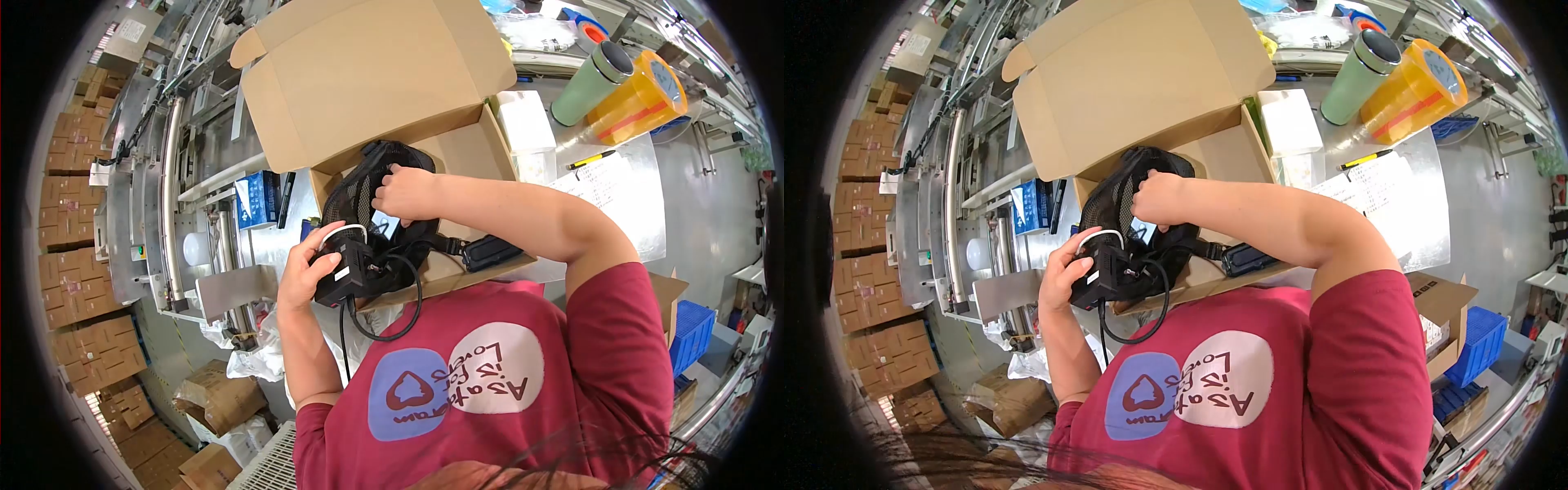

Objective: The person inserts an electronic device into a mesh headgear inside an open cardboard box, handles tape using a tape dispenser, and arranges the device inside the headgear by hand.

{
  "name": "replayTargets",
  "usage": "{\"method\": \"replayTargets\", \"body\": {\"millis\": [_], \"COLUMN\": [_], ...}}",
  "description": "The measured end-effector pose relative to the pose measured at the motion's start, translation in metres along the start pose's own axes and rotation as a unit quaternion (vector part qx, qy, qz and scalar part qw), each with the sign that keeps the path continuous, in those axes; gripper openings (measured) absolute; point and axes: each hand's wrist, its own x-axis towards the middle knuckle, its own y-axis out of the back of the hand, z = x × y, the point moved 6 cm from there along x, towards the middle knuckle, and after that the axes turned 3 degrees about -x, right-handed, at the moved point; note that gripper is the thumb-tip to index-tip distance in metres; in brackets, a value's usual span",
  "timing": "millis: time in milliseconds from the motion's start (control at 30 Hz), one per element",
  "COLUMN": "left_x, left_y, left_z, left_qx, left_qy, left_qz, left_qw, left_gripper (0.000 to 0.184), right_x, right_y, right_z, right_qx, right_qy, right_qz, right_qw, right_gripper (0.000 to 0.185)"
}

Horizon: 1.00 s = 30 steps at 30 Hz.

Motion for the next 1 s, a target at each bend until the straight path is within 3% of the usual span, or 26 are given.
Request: {"method": "replayTargets", "body": {"millis": [133, 333, 633, 933, 1000], "left_x": [-0.001, -0.003, -0.006, -0.007, -0.008], "left_y": [0.001, 0.002, -0.002, -0.004, -0.005], "left_z": [-0.002, -0.004, -0.002, -0.005, -0.005], "left_qx": [0.005, 0.010, 0.005, -0.004, -0.004], "left_qy": [-0.005, -0.008, -0.004, 0.004, 0.005], "left_qz": [0.000, 0.000, 0.000, 0.006, 0.005], "left_qw": [1.000, 1.000, 1.000, 1.000, 1.000], "left_gripper": [0.058, 0.058, 0.057, 0.057, 0.056], "right_x": [0.010, 0.010, -0.014, -0.022, -0.018], "right_y": [-0.001, -0.007, 0.013, 0.017, 0.014], "right_z": [-0.002, -0.001, 0.001, -0.016, -0.012], "right_qx": [0.000, -0.002, 0.030, -0.045, -0.040], "right_qy": [0.021, 0.008, 0.005, -0.039, -0.014], "right_qz": [-0.092, -0.088, -0.080, 0.041, 0.025], "right_qw": [0.996, 0.996, 0.996, 0.997, 0.999], "right_gripper": [0.038, 0.027, 0.074, 0.060, 0.056]}}
